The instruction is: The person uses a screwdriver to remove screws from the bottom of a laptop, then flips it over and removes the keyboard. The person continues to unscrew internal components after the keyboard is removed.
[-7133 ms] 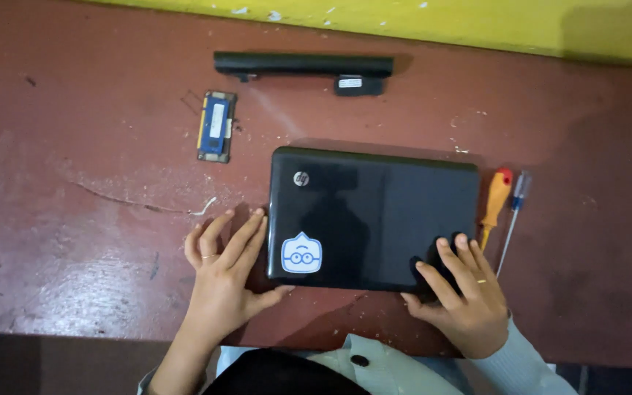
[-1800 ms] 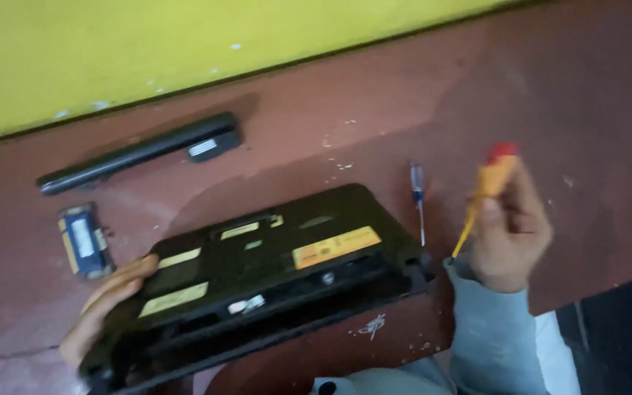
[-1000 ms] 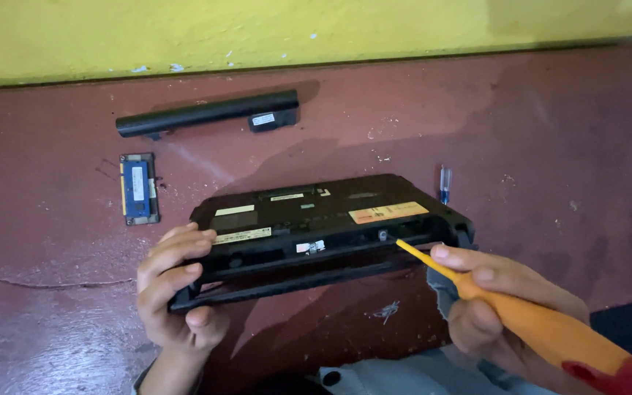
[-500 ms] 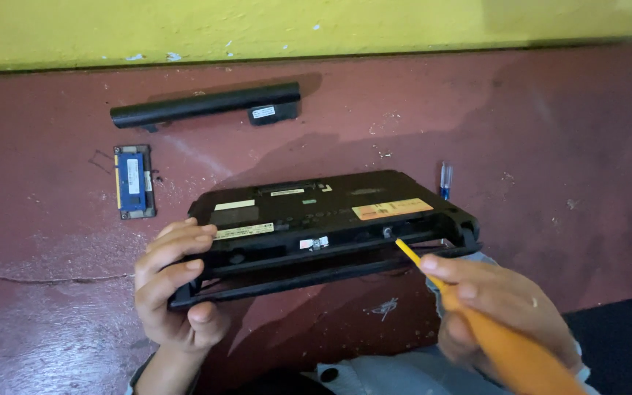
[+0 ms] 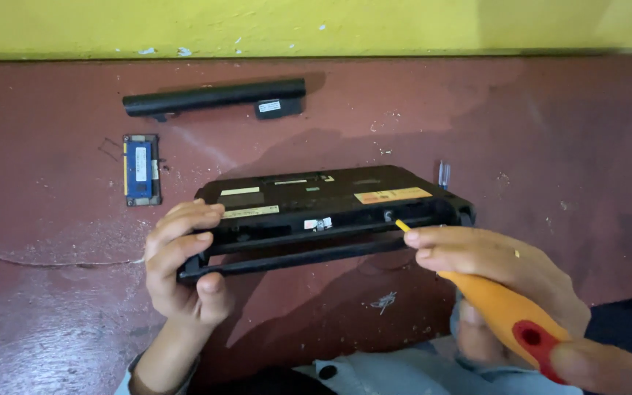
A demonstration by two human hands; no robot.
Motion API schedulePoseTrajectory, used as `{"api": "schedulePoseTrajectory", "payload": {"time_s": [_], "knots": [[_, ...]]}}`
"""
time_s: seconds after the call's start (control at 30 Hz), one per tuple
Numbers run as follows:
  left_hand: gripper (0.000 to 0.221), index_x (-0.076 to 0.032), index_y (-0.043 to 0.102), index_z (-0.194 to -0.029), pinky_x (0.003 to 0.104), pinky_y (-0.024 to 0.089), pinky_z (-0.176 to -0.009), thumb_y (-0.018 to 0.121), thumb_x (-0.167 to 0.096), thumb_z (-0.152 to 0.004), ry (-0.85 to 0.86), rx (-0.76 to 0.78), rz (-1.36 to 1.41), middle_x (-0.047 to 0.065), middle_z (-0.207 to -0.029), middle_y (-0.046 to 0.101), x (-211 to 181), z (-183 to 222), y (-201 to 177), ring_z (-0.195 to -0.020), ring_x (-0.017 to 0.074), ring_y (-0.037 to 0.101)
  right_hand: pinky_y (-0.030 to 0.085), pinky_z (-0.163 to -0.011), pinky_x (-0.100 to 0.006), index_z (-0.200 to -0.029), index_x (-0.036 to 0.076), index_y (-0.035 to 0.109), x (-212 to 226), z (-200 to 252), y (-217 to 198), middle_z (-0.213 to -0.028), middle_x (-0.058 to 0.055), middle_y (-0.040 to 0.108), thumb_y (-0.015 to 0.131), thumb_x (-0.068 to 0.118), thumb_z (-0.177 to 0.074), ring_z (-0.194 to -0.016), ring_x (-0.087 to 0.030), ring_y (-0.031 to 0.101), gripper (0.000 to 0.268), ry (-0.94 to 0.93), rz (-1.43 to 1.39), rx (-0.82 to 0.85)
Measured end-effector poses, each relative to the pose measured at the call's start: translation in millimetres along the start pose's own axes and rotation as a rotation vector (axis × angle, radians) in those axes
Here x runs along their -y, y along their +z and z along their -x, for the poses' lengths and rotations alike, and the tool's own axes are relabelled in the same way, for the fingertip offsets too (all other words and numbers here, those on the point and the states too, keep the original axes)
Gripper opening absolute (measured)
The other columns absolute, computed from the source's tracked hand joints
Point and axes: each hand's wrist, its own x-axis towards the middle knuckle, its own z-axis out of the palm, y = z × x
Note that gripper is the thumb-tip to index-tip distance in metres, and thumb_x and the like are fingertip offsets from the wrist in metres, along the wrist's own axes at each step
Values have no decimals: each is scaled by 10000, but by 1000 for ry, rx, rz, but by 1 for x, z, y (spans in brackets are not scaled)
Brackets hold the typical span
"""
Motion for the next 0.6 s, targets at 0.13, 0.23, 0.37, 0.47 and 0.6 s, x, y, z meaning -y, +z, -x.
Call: {"api": "schedulePoseTrajectory", "payload": {"time_s": [0.13,0.23,0.37,0.47,0.6], "knots": [[362,-53,518,-1115,511,605,-975,461,-410,-1094,-5,5,-10,209,-1056,627,-1,1,0,-984,344,702,689,-938,-424,-1081,24,500,-21,10,1,-1089,-258,639,505,203,-963,-1019,-399,763,215,-245,26,-138],[354,-50,517,-1121,514,605,-958,461,-399,-1090,8,8,-14,218,-1050,626,-1,-1,0,-980,349,696,687,-998,-480,-1318,114,343,-25,-7,-28,-1254,-366,499,634,229,-1034,-1153,-505,723,423,-580,210,-44],[349,-62,507,-1134,508,601,-985,450,-405,-1097,-6,26,-37,211,-1061,634,-4,-2,-1,-1005,334,692,693,-911,-460,-1327,6,515,-41,-2,-74,-1336,-328,455,799,393,-1108,-1232,-418,647,527,-862,561,207],[361,-66,501,-1124,514,594,-1005,448,-422,-1094,-21,38,-40,204,-1051,625,-5,-3,-2,-996,330,687,750,-942,-522,-1135,50,538,-41,16,-46,-1071,-222,638,766,236,-892,-994,-365,777,381,-501,172,0],[352,-60,501,-1118,511,598,-981,453,-407,-1090,-17,39,-35,206,-1050,620,-5,-3,-2,-989,336,685,703,-1092,-478,-1274,79,502,-29,7,-82,-1268,-200,627,740,145,-928,-1192,-348,773,425,-451,267,325]]}}
